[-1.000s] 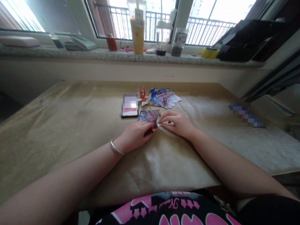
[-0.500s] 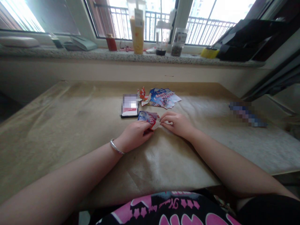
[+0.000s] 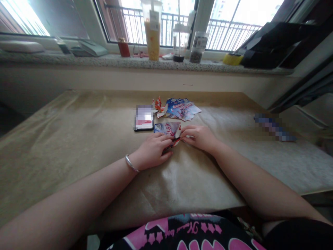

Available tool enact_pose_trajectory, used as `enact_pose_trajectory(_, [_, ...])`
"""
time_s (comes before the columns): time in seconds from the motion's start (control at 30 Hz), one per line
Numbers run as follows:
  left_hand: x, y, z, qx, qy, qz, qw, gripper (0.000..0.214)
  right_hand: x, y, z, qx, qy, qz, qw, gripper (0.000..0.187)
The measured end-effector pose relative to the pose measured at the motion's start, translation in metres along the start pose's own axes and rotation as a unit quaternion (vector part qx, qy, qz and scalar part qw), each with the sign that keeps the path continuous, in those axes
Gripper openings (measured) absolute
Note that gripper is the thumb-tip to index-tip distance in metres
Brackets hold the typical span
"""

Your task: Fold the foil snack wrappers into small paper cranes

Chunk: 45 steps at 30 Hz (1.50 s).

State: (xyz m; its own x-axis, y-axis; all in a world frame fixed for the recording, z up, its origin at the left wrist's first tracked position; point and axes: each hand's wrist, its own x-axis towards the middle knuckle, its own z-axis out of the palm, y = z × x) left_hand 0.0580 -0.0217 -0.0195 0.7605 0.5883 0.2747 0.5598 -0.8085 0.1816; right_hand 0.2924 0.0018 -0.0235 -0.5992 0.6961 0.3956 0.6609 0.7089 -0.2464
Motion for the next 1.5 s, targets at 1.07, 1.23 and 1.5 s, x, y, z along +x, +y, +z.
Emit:
enact_pose_trajectory(1.07, [-0.001,-0.008,0.001,-0.097,0.132,-0.083,0.983,0.081,0.001,-0.033,0.000,0.089,0.083,0.010,0.993,0.013])
enact_pose_trajectory(1.23, [-0.001,-0.008,0.001,-0.098,0.137,-0.076,0.983,0.074,0.003,-0.037,0.000,0.081,0.069,0.056,0.993,0.011])
enact_pose_trajectory(1.5, [-0.002,-0.008,-0.002,-0.129,0.181,-0.039,0.974,0.063,0.002,-0.044,-0.006,0.061,0.098,0.061,0.991,0.013])
